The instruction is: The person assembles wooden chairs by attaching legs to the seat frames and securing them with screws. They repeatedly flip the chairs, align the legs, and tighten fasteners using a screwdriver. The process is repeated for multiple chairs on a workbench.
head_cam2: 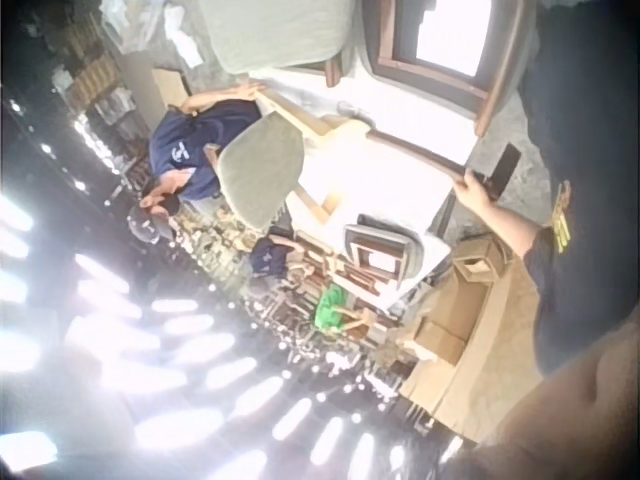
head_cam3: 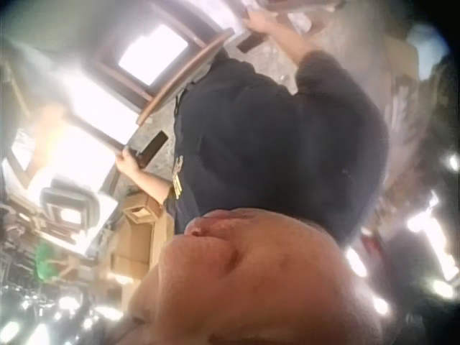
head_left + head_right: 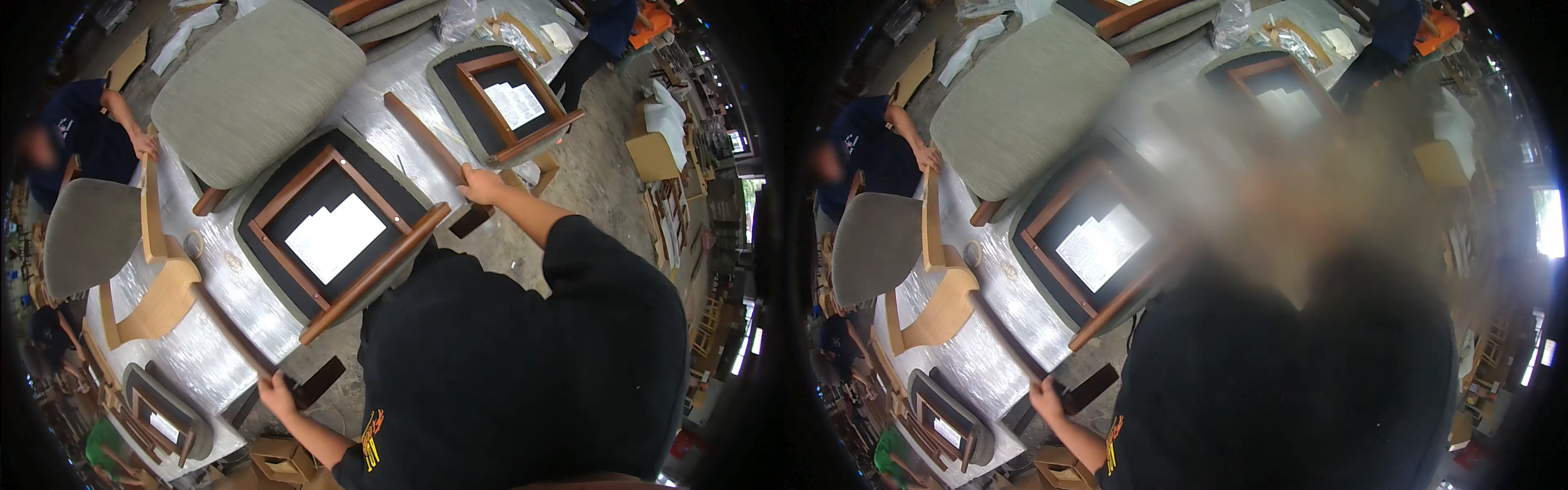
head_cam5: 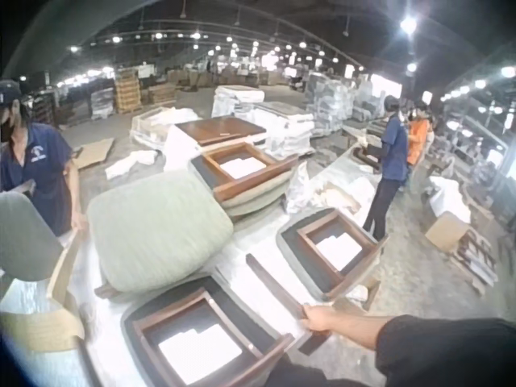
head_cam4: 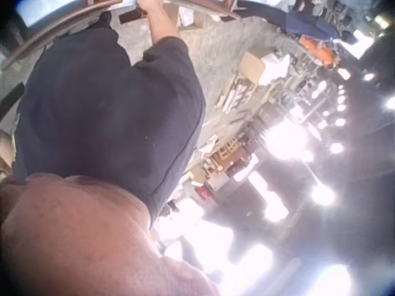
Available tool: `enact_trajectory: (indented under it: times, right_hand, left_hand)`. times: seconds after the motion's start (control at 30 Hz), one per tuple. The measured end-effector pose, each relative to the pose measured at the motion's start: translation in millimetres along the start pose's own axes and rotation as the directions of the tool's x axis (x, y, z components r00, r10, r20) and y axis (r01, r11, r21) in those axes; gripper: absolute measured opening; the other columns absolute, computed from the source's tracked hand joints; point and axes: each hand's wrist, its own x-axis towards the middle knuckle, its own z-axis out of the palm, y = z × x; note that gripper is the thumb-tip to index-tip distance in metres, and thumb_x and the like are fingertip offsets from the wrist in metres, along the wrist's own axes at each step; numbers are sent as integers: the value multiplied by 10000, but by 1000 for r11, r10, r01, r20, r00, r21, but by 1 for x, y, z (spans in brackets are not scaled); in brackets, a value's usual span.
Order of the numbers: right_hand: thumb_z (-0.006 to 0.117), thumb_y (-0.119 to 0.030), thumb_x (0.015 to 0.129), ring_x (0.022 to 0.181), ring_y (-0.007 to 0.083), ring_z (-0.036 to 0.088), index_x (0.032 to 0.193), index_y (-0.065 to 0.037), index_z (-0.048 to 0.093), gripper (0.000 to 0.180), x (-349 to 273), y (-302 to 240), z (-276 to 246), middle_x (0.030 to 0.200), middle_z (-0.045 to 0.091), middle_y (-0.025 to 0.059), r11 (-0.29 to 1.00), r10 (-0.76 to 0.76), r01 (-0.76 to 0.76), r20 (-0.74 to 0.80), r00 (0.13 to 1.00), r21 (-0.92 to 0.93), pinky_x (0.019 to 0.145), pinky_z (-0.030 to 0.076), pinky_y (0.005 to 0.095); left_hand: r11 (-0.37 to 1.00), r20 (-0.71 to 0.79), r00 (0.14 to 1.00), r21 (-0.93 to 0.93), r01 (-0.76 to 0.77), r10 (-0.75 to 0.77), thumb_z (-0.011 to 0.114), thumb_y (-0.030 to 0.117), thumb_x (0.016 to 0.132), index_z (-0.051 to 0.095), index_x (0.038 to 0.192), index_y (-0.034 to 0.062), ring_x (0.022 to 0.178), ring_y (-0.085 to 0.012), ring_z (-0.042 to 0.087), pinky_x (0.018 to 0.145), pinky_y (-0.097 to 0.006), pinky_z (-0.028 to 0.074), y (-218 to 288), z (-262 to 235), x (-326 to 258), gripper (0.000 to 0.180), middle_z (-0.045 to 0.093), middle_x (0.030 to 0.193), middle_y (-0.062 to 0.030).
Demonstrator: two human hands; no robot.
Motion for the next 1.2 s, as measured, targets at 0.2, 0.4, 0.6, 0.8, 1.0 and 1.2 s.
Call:
enact_trajectory:
  times: [0.2, 0.4, 0.6, 0.8, 1.0, 1.2]
  right_hand:
    - [731, -462, 893, 1093, 434, 680, 1305, 3, 534, 652, 26, -49, 8, 1090, 712, 259, 997, -72, 53, -408, 910, -59, 933, 544, 504]
    - [691, -663, 870, 1116, 414, 692, 1208, 0, 705, 745, 46, -212, -12, 1161, 731, 237, 961, -153, 151, -8, 988, 234, 962, 547, 487]
    - [707, -362, 844, 987, 426, 736, 992, 12, 781, 409, 5, -199, -9, 1011, 758, 249, 957, -122, 122, -14, 992, 264, 859, 599, 500]
    - [769, -370, 778, 792, 401, 700, 952, -52, 629, 389, -179, -109, -64, 814, 686, 168, 929, -89, 280, -590, 803, 240, 693, 555, 513]
    - [718, -420, 888, 1098, 378, 655, 1208, -28, 651, 511, -254, 54, -168, 1181, 671, 200, 910, -140, 275, -392, 909, 311, 936, 515, 511]
    - [585, -535, 965, 1235, 345, 621, 1373, 32, 547, 700, -214, 276, -279, 1321, 626, 229, 27, -194, 313, -303, 933, 949, 1070, 472, 464]
  left_hand:
    - [965, -12, 989, 222, -139, 145, 746, 218, 890, 399, 1593, 39, 951, -387, 674, 915, -445, 535, -58, 103, 90, 804, 705, 1097, -239]
    - [949, 28, 980, 246, -198, 197, 729, 259, 947, 421, 1577, 35, 907, -390, 661, 861, -459, 532, -35, 96, 86, 736, 695, 1077, -244]
    - [974, 251, 954, -112, 197, -164, 401, 658, 1066, 691, 929, -70, 585, -248, 645, 493, -356, 502, 29, 76, 65, 795, 679, 717, -153]
    - [418, 990, 121, -141, 897, 74, 283, 1031, 760, 546, 1401, -84, 1014, -535, 717, 745, -563, 640, 111, 123, 24, 1313, 633, 1258, -423]
    - [456, 882, -124, -112, 883, 455, 510, 787, 887, 323, 1569, -43, 1258, -576, 580, 921, -655, 568, 285, 211, -49, 1090, 439, 1502, -411]
    - [397, 697, 274, -638, 660, 663, 560, 721, 863, 314, 1582, -4, 1231, -530, 614, 917, -624, 573, 449, 384, -56, 1050, 486, 1471, -372]
